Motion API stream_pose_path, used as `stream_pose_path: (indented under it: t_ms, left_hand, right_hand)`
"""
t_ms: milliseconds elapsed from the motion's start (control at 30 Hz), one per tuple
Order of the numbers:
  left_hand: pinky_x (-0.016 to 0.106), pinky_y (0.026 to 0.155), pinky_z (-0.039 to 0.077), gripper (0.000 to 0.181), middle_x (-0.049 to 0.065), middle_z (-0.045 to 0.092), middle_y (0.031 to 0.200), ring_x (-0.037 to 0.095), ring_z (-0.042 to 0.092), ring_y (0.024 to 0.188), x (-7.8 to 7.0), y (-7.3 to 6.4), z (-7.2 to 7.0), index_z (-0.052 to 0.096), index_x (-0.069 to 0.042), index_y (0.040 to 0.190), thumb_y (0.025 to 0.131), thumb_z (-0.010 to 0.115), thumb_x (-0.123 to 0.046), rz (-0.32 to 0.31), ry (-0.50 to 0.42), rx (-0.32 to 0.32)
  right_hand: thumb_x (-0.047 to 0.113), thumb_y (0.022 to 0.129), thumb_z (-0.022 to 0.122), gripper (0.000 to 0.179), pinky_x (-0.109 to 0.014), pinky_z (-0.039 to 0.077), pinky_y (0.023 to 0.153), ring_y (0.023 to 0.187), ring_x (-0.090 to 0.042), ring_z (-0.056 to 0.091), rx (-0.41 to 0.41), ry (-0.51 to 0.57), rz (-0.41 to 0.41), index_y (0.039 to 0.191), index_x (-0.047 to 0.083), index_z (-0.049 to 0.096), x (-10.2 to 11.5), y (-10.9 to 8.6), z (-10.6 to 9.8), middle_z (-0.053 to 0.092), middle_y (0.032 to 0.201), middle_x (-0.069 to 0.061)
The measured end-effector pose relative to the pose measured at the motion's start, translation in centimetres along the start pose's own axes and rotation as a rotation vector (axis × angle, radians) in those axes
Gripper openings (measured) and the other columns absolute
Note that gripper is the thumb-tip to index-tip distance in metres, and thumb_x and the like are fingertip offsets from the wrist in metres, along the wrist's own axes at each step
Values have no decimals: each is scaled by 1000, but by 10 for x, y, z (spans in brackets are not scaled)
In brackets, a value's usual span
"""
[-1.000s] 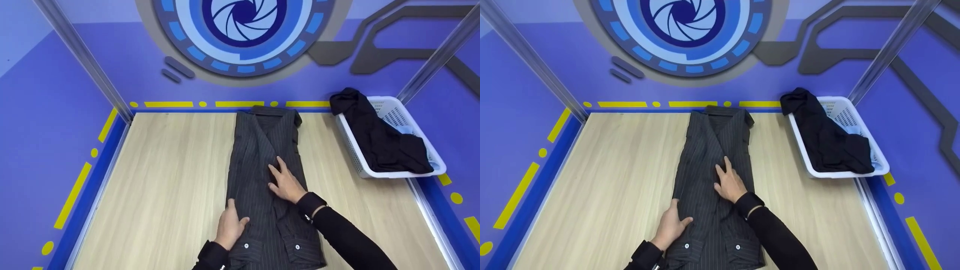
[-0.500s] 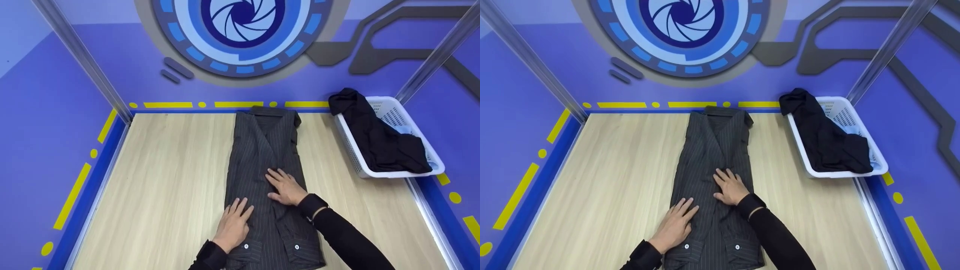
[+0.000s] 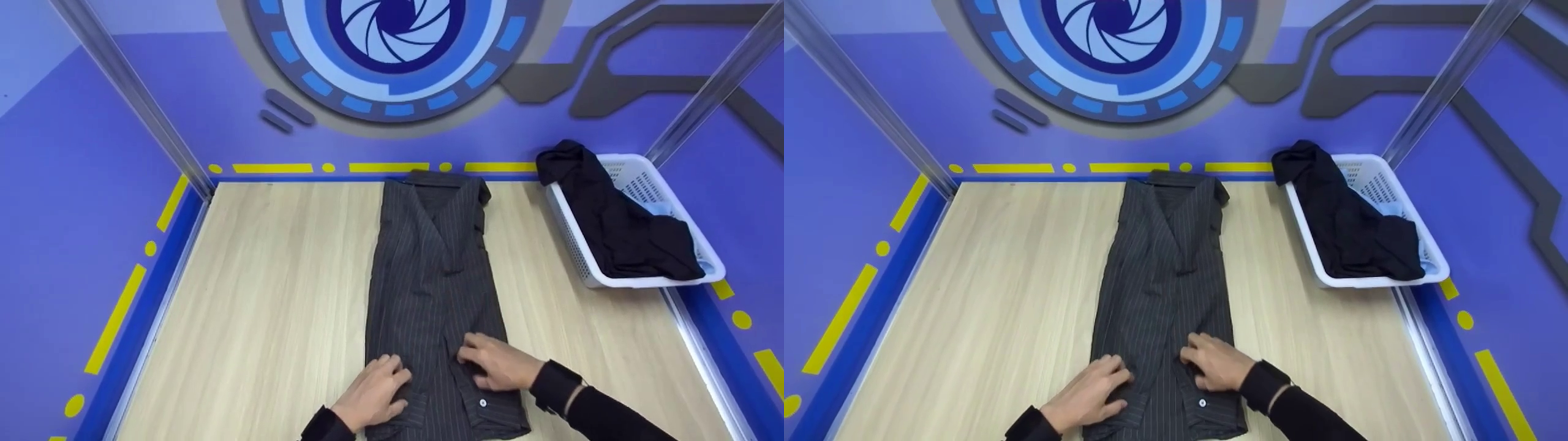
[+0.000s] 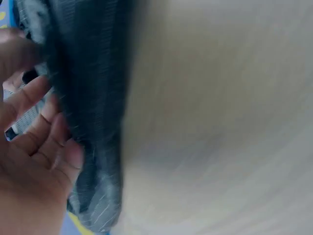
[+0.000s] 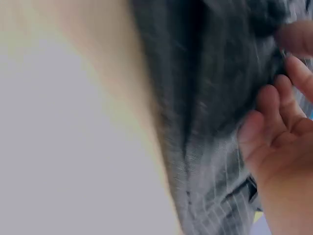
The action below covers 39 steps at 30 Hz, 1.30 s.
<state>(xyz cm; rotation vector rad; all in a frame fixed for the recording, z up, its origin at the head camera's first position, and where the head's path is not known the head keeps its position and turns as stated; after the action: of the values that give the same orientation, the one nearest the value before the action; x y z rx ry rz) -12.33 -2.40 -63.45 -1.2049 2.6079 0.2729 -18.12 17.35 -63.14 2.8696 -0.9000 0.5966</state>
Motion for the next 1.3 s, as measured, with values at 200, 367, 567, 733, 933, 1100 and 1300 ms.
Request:
stream_pose_path:
  t_ms: [200,367,567,733,933,1100,1300]
  left_hand:
    - [37,100,46,57,2,53,139,19,50,123,14,9,15,65,-23,138,90,74,-52,-97,9,39]
    - [45,110,43,57,4,51,148,24,48,135,27,28,16,61,-24,144,94,69,-51,-151,62,43]
    - [43,109,42,58,7,52,148,26,49,134,38,44,9,63,-19,141,92,71,-49,-189,130,-30]
    - [29,81,45,30,0,59,105,16,53,93,24,41,0,70,-15,108,89,80,-37,-73,174,-188]
    - [23,72,46,40,-6,50,92,9,43,81,15,29,0,68,-13,102,81,87,-40,-41,59,-103]
    - [26,82,50,92,-3,48,105,12,43,91,10,19,-1,63,-12,119,48,99,-59,-60,98,67]
    - [24,74,50,59,-2,55,100,11,49,87,4,22,-8,70,-13,112,61,99,-25,-60,161,55]
  right_hand:
    - [39,95,71,61,-63,44,104,133,-37,46,45,-32,53,148,14,55,-11,-7,8,44,152,-16]
    - [49,98,64,71,-73,29,114,149,-49,29,94,-42,151,157,14,44,-33,-1,10,32,164,-19]
    - [48,94,71,72,-65,39,110,140,-48,41,-42,-156,180,151,9,52,-45,12,-3,39,158,-23]
    - [26,83,85,40,-37,55,75,87,-18,56,-203,-178,16,111,5,65,-27,7,-15,57,105,-8]
    - [31,71,89,50,-27,48,71,82,-8,42,-43,-78,-37,111,11,66,-15,-10,-7,50,98,4]
    - [27,65,90,81,-35,48,85,100,-15,44,96,-84,62,137,11,56,-14,-25,3,49,118,-2]
    - [1,84,71,59,-40,50,87,103,-19,46,-17,-229,48,140,7,54,-8,-32,10,50,120,-7]
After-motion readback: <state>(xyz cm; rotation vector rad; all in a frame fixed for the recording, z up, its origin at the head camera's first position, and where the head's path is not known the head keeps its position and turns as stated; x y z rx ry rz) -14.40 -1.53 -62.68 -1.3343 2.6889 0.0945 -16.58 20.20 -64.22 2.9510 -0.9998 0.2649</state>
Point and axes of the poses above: each hand's wrist, its own y-axis towards the middle knuckle, its own z-axis out of the palm, x = y × z, the point moved 8 cm from there along y, towards the middle knuckle
